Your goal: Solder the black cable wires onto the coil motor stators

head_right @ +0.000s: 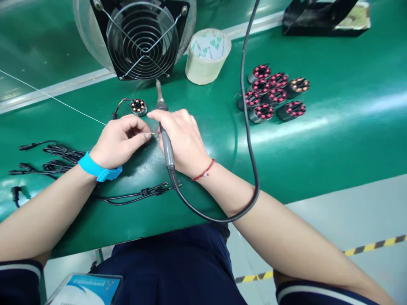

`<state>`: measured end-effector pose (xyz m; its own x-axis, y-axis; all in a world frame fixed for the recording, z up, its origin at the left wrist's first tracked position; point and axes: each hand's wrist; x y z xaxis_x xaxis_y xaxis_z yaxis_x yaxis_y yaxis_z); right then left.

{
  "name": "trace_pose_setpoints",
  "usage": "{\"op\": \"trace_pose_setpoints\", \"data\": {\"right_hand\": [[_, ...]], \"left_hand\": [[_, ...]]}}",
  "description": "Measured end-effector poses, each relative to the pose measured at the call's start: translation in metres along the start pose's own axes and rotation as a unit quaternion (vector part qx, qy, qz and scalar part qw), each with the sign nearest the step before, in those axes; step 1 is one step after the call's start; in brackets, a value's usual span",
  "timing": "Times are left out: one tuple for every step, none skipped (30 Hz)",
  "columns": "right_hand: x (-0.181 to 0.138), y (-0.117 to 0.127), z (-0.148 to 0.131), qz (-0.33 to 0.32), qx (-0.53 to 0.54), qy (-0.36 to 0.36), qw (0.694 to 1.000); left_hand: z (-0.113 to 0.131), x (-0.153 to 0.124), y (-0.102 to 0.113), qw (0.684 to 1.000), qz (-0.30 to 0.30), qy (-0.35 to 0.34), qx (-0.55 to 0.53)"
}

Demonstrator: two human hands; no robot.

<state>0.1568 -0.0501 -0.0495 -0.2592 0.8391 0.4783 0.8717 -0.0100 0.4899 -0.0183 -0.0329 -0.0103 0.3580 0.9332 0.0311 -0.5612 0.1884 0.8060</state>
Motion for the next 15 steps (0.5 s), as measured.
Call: {"op": "trace_pose_setpoints", "data": {"right_hand": [[0.0002, -0.0006, 0.0023, 0.012, -0.007, 0.008, 1.000], [0.0003, -0.0007, 0.0042, 0.019, -0.011, 0.015, 1.000], [0.0002, -0.0005, 0.0054, 0.023, -0.015, 0.021, 0.999], [-0.0001, 0.0000, 0.0058, 0.024, -0.018, 0.027, 0.999], [-0.0006, 0.0006, 0.0053, 0.023, -0.022, 0.031, 0.999], [-0.0012, 0.0011, 0.0042, 0.021, -0.024, 0.035, 0.999], [-0.0017, 0.0015, 0.0025, 0.017, -0.025, 0.036, 0.999], [-0.0020, 0.0017, 0.0008, 0.011, -0.024, 0.036, 0.999], [-0.0022, 0.0017, -0.0009, 0.006, -0.020, 0.034, 0.999], [-0.0022, 0.0015, -0.0021, 0.004, -0.016, 0.031, 0.999], [-0.0020, 0.0012, -0.0028, 0.005, -0.012, 0.026, 1.000], [-0.0018, 0.0007, -0.0030, 0.008, -0.009, 0.021, 1.000], [-0.0014, 0.0003, -0.0027, 0.010, -0.004, 0.016, 1.000], [-0.0011, 0.0000, -0.0021, 0.010, 0.003, 0.014, 1.000], [-0.0009, -0.0001, -0.0014, 0.008, 0.012, 0.012, 1.000]], "left_hand": [[-0.0006, 0.0008, 0.0007, 1.000, -0.013, 0.012, -0.017], [-0.0012, 0.0017, 0.0013, 0.999, -0.025, 0.023, -0.034], [-0.0017, 0.0025, 0.0017, 0.997, -0.036, 0.034, -0.051], [-0.0022, 0.0033, 0.0020, 0.996, -0.044, 0.043, -0.066], [-0.0025, 0.0039, 0.0022, 0.994, -0.051, 0.052, -0.078], [-0.0027, 0.0043, 0.0022, 0.993, -0.055, 0.059, -0.087], [-0.0028, 0.0046, 0.0021, 0.992, -0.058, 0.066, -0.095], [-0.0029, 0.0047, 0.0019, 0.990, -0.060, 0.071, -0.102], [-0.0030, 0.0047, 0.0016, 0.989, -0.062, 0.074, -0.108], [-0.0030, 0.0047, 0.0012, 0.989, -0.063, 0.076, -0.114], [-0.0031, 0.0045, 0.0010, 0.988, -0.065, 0.078, -0.120], [-0.0031, 0.0042, 0.0008, 0.987, -0.065, 0.077, -0.122], [-0.0030, 0.0039, 0.0008, 0.989, -0.057, 0.073, -0.118], [-0.0029, 0.0035, 0.0010, 0.992, -0.040, 0.064, -0.105], [-0.0026, 0.0030, 0.0014, 0.995, -0.016, 0.049, -0.086]]}}
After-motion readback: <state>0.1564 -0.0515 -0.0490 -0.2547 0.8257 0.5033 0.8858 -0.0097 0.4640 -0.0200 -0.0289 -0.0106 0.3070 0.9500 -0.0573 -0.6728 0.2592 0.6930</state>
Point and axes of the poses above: each hand's wrist, its own x-axis towards the middle knuckle, its own y-axis out of the back of the hand, z = x × y, and after that the axes turned 15 degrees about x, right-handed
